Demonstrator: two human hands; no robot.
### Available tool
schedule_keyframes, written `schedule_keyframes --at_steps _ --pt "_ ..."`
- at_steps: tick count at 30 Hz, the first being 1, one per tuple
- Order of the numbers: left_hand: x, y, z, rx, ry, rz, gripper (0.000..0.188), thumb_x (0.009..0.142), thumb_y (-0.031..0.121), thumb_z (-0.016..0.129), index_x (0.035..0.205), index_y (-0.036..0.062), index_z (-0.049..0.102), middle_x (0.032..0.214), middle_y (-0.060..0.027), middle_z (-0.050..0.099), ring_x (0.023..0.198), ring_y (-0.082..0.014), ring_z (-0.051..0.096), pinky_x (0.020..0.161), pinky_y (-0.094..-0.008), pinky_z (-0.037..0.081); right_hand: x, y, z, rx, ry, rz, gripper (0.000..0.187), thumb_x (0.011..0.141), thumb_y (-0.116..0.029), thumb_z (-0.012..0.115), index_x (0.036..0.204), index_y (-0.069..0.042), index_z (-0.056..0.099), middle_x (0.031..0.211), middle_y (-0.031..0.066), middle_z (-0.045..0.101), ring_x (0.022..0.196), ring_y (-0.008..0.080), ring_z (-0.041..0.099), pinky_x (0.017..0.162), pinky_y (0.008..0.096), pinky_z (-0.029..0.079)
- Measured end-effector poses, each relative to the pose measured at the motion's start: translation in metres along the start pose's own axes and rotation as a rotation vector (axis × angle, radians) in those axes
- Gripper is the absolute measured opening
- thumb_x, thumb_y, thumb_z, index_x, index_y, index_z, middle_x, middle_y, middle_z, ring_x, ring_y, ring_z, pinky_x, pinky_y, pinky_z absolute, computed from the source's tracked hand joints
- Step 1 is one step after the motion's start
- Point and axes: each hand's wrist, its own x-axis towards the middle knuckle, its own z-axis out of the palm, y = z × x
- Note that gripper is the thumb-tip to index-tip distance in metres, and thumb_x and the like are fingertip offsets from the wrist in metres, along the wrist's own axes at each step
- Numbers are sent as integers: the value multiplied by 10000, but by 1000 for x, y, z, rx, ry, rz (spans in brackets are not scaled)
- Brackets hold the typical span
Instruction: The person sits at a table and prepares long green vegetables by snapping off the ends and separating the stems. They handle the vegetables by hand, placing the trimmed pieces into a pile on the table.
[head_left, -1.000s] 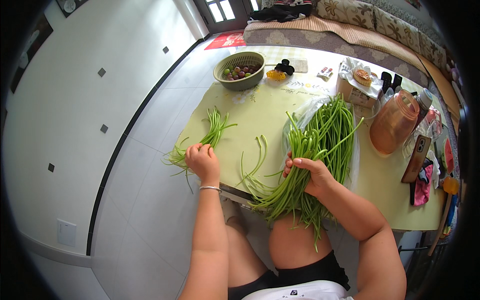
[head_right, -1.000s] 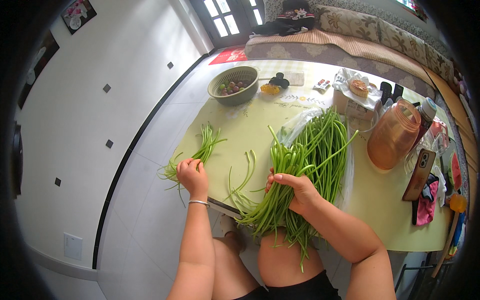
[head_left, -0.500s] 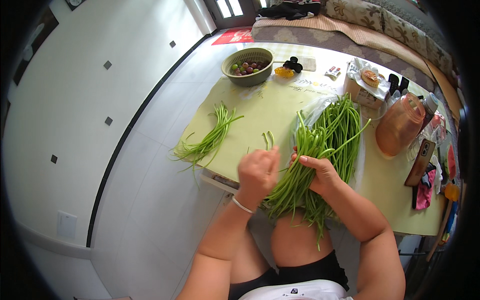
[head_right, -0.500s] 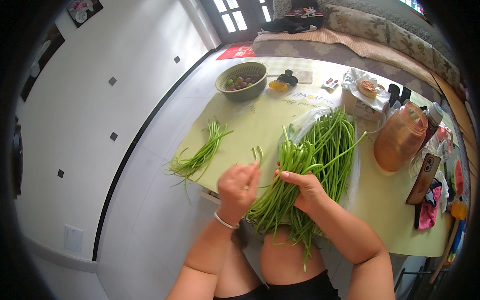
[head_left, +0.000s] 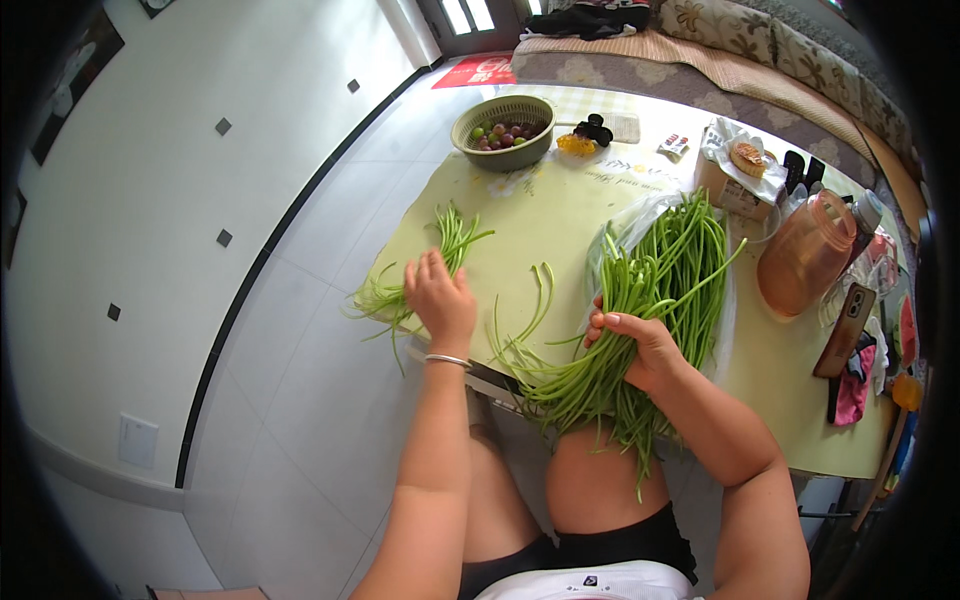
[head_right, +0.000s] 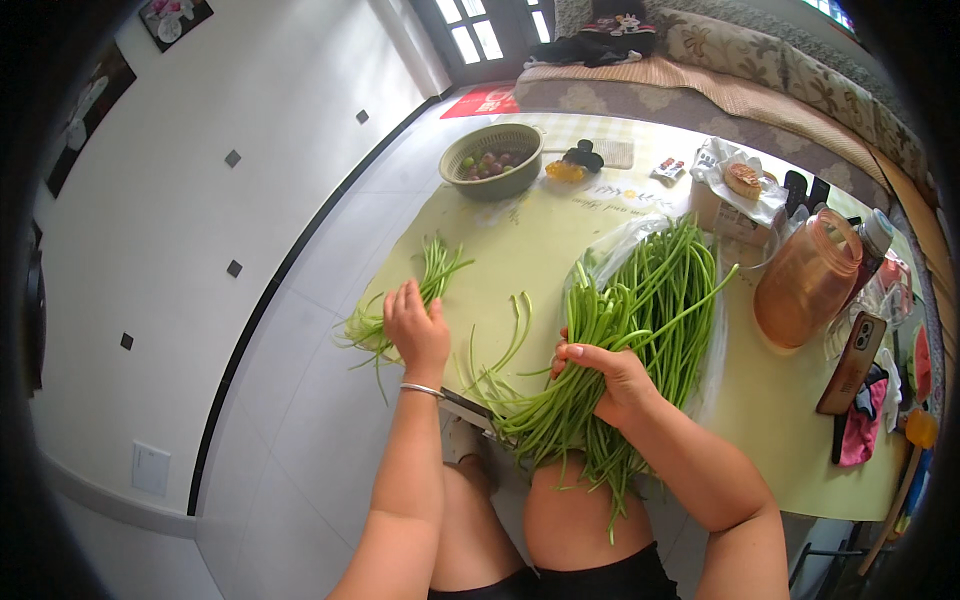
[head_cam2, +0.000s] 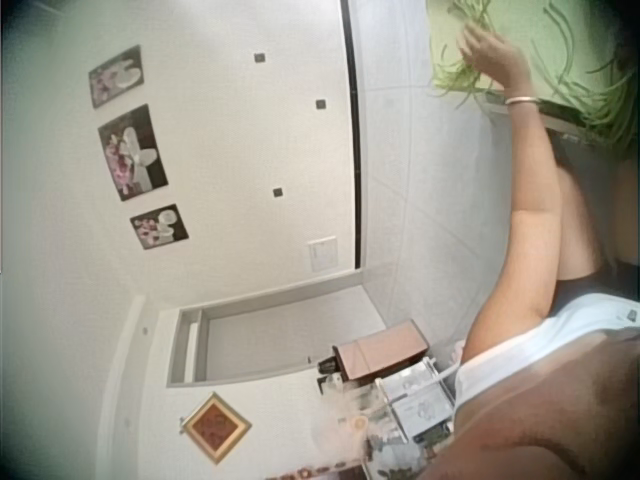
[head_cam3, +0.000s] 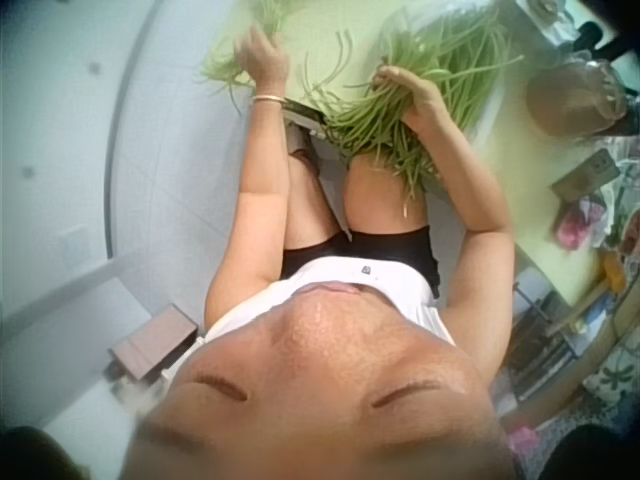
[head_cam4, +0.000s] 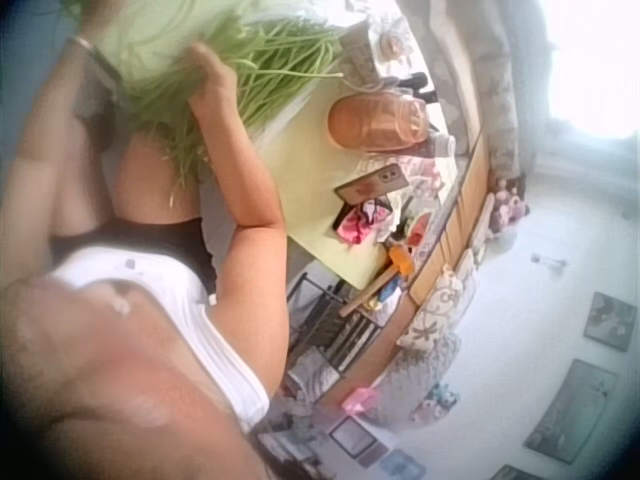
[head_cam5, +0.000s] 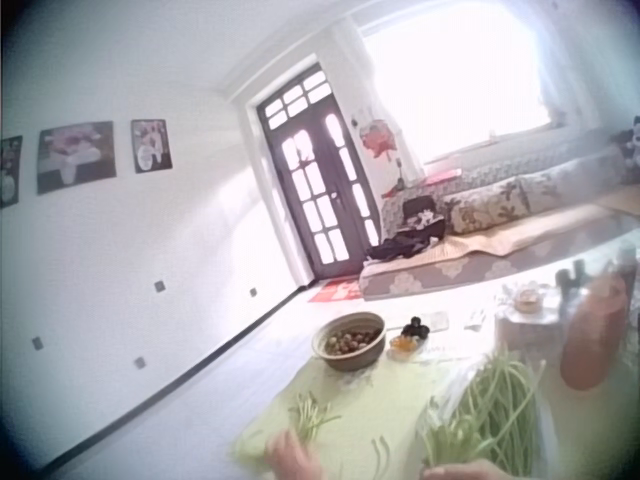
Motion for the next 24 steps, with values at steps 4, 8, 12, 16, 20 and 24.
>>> schedule_keyframes --at_steps 4,8,12,16,20,24 --pt "-12 -34 18 239 -127 -90 366 839 124 663 1195 44 639 1090 -120 662 1155 -362 514 995 -463 400 0 0 -3 12 9 10 396 829 -72 709 1178 -6 532 936 70 653 863 191 645 806 385 529" --pt "-10 -37 12 97 -121 -44 250 779 88 696 1027 65 716 966 -96 676 1077 -337 547 949 -454 421 -2 -3 -5 15 13 1 388 830 -74 711 1174 -5 545 940 77 660 859 193 652 799 387 536" --pt "-8 -30 7 -14 -14 -27 142 720 60 719 861 71 716 890 -76 664 985 -306 571 896 -442 433 -1 -2 -7 6 38 29 381 832 -78 705 1175 -11 552 939 74 656 870 195 647 820 382 531" --pt "-5 -31 3 -22 -22 -58 150 675 47 739 813 83 693 842 -64 650 904 -294 574 827 -419 454 1 -1 -3 -26 27 53 372 842 -69 678 1182 -31 533 956 57 625 895 191 625 865 379 517" --pt "-5 -14 1 -33 -106 -98 140 669 56 751 796 95 705 818 -61 637 868 -289 568 795 -412 463 -1 0 -7 36 42 16 330 835 -86 710 1130 7 596 932 90 681 861 203 663 814 385 542" --pt "-1 -9 -10 -131 -79 -95 136 687 95 762 820 114 739 809 -55 617 899 -280 566 774 -426 451 1 2 -8 33 26 25 290 840 -97 705 1095 5 613 936 93 680 860 211 664 818 391 542"
